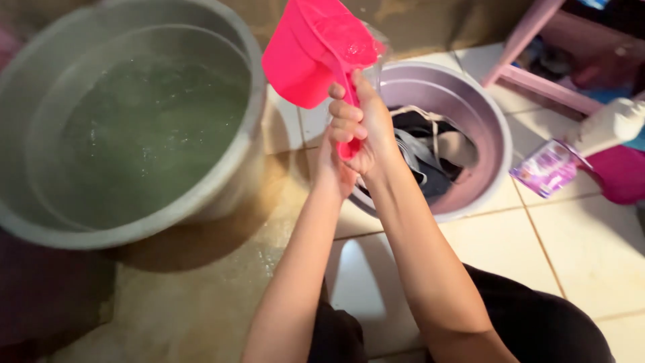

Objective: The person gathers a detergent packet and clothes from a drying line, placing them into a purple bucket. They then use a pink scoop to pour water from a large basin into the bucket to soak the laundry.

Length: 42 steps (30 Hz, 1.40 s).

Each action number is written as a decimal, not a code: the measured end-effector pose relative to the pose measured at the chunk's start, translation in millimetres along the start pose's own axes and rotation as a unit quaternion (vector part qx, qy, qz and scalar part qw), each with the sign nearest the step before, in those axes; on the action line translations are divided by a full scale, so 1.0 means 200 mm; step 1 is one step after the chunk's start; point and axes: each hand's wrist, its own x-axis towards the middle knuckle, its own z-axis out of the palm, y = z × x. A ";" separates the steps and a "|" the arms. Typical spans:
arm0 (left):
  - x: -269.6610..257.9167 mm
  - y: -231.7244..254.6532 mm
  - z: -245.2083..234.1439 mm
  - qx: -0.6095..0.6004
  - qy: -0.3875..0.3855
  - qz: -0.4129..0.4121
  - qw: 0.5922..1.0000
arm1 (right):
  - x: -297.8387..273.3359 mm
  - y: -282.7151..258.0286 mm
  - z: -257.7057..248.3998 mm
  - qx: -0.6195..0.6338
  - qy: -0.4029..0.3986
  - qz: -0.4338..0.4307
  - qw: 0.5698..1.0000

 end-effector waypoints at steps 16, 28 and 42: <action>-0.03 -0.15 0.17 -0.015 -0.009 -0.114 0.993 | -0.31 -0.07 -0.28 0.433 -0.178 -0.029 0.883; -0.01 -0.14 0.08 0.025 0.014 -0.133 0.991 | -0.20 -0.06 -0.35 0.478 -0.188 -0.098 0.852; 0.32 -0.41 -0.57 -0.011 0.127 -0.012 0.992 | 0.90 0.64 0.12 -0.953 0.019 -0.065 0.297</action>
